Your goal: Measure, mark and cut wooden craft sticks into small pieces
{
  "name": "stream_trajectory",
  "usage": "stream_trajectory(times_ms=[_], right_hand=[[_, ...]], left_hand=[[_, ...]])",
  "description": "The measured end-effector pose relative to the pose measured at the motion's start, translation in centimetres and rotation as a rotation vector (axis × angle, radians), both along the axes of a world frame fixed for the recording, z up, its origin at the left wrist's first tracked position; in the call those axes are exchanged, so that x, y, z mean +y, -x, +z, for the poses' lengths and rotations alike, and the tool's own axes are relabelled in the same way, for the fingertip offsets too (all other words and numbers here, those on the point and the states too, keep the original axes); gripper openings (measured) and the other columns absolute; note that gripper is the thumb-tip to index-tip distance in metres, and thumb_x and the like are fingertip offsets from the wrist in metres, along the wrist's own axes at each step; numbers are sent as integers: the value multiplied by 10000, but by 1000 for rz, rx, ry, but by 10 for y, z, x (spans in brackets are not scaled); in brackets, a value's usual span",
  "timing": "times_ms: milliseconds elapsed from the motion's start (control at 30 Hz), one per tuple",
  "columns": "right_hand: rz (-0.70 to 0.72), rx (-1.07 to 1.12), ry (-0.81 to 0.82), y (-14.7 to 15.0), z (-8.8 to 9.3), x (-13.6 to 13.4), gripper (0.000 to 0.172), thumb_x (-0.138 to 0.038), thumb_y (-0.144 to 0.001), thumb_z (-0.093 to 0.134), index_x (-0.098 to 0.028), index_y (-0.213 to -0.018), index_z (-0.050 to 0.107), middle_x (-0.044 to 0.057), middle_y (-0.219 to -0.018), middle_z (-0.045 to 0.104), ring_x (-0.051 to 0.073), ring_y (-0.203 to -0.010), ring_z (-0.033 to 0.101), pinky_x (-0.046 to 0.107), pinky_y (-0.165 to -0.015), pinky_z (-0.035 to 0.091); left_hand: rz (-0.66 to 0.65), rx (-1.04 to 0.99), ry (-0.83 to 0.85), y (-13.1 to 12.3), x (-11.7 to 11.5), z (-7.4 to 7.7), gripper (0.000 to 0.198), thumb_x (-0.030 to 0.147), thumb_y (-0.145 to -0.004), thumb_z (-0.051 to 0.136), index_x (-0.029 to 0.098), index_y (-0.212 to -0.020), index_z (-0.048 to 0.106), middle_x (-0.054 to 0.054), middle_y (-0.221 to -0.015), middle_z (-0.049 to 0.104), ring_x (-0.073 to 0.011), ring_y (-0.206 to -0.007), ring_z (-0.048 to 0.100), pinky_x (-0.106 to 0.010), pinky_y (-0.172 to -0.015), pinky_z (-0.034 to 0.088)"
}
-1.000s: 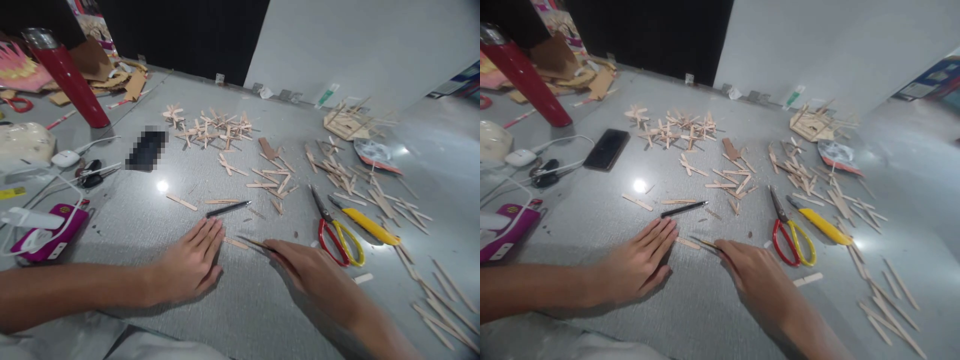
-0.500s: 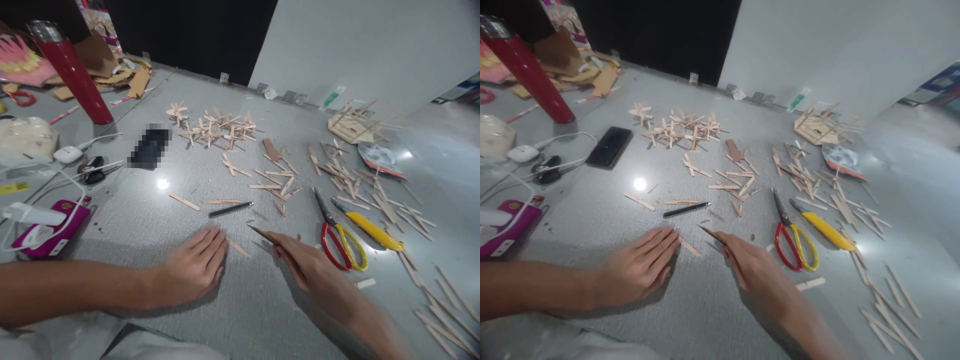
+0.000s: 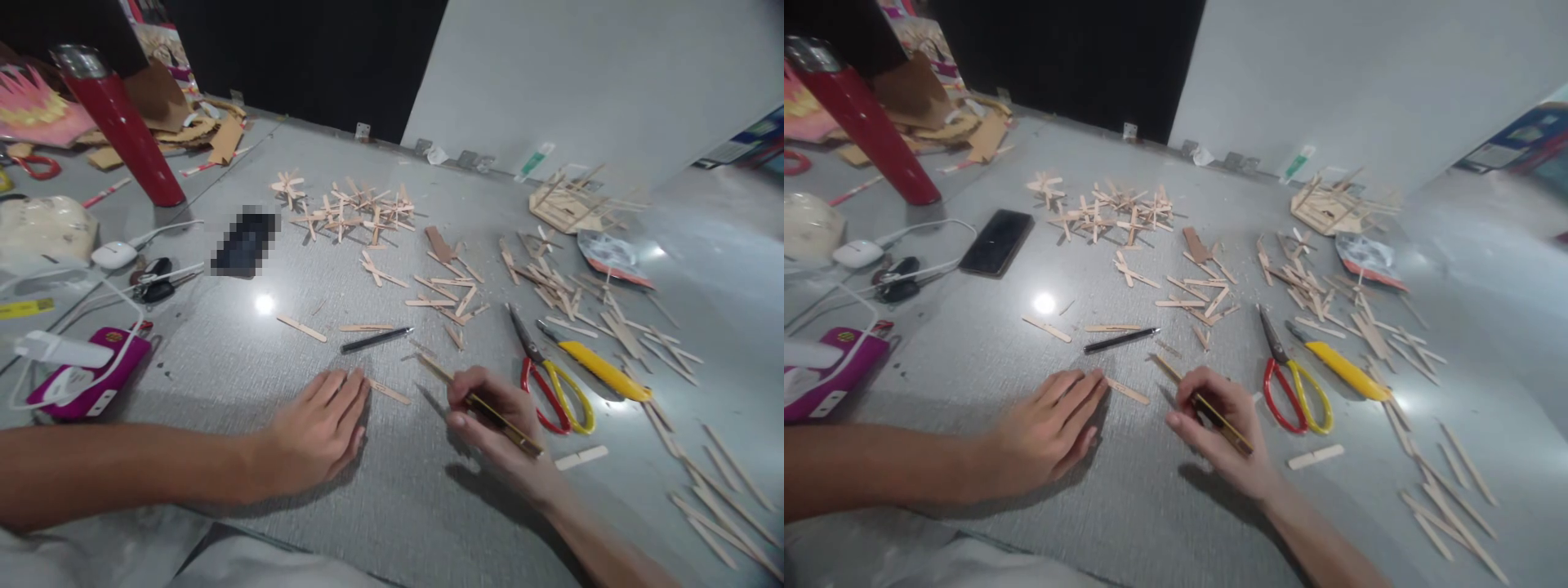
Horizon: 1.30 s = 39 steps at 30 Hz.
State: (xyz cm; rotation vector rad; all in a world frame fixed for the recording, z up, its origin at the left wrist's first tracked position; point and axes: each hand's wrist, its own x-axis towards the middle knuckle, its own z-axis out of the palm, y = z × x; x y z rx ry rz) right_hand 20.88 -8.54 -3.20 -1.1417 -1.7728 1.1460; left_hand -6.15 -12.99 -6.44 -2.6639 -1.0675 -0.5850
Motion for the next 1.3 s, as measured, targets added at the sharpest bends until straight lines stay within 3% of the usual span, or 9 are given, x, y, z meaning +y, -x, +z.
stream_trajectory(times_ms=[67,167,300,467,600,733,900,1100,1300], right_hand=[[-9,-49,7,4,-2,1,372,-534,-992,632,-199,-848,702,-46,-524,548,110,-434,494,226,-425,419],[45,10,137,13,-6,-1,449,-553,-1051,504,-168,-1098,730,20,-653,703,139,-464,608,250,-428,489],[46,18,118,20,-14,-2,400,-503,-1020,612,-185,-781,660,10,-573,673,120,-421,603,217,-413,472],[101,82,77,23,-26,1,572,-655,-1046,452,-171,-911,725,25,-562,683,134,-399,618,228,-403,504],[78,37,55,23,-30,1,418,-569,-1019,593,-186,-919,728,-2,-556,685,124,-357,613,204,-362,469],[69,-20,-48,22,-28,-1,488,-626,-1026,537,-191,-990,755,-11,-541,677,123,-353,602,214,-370,457],[-31,-189,-150,27,-25,-4,394,-442,-1051,564,-226,-730,638,-22,-500,640,111,-376,560,216,-410,430],[68,-215,-94,29,-29,-1,393,-408,-1068,530,-226,-731,617,-13,-555,652,116,-448,578,226,-485,450],[49,-129,114,28,-31,0,344,-458,-1051,572,-223,-803,605,-16,-582,673,125,-476,604,226,-512,483]], left_hand=[[-8,6,56,-1,1,1,442,239,-1040,463,-66,-1323,611,-261,-1236,713,-331,-1088,669,-445,-949,519],[-37,-16,131,-1,4,1,433,235,-1037,452,-48,-1325,607,-253,-1236,708,-339,-1155,651,-464,-1024,513],[-94,-37,192,0,7,-3,444,205,-1030,434,-25,-1389,560,-262,-1425,626,-345,-1383,553,-497,-1190,427],[-95,-8,162,4,5,-9,500,201,-1032,436,-57,-1457,491,-290,-1520,541,-376,-1476,475,-537,-1253,360],[-214,-8,183,6,6,-6,468,216,-1010,514,13,-1431,550,-286,-1495,566,-399,-1454,500,-579,-1254,334],[-247,-28,253,7,9,0,444,341,-1037,511,96,-1397,597,-257,-1476,591,-399,-1438,516,-588,-1233,356],[-244,10,294,6,10,5,455,337,-1058,488,101,-1437,572,-251,-1510,561,-389,-1462,488,-579,-1248,313],[-239,36,325,5,12,9,508,383,-1072,457,61,-1453,552,-254,-1511,550,-407,-1464,465,-589,-1243,307],[-234,29,371,4,15,14,457,302,-1036,474,80,-1430,542,-241,-1497,541,-390,-1472,444,-550,-1247,331]])
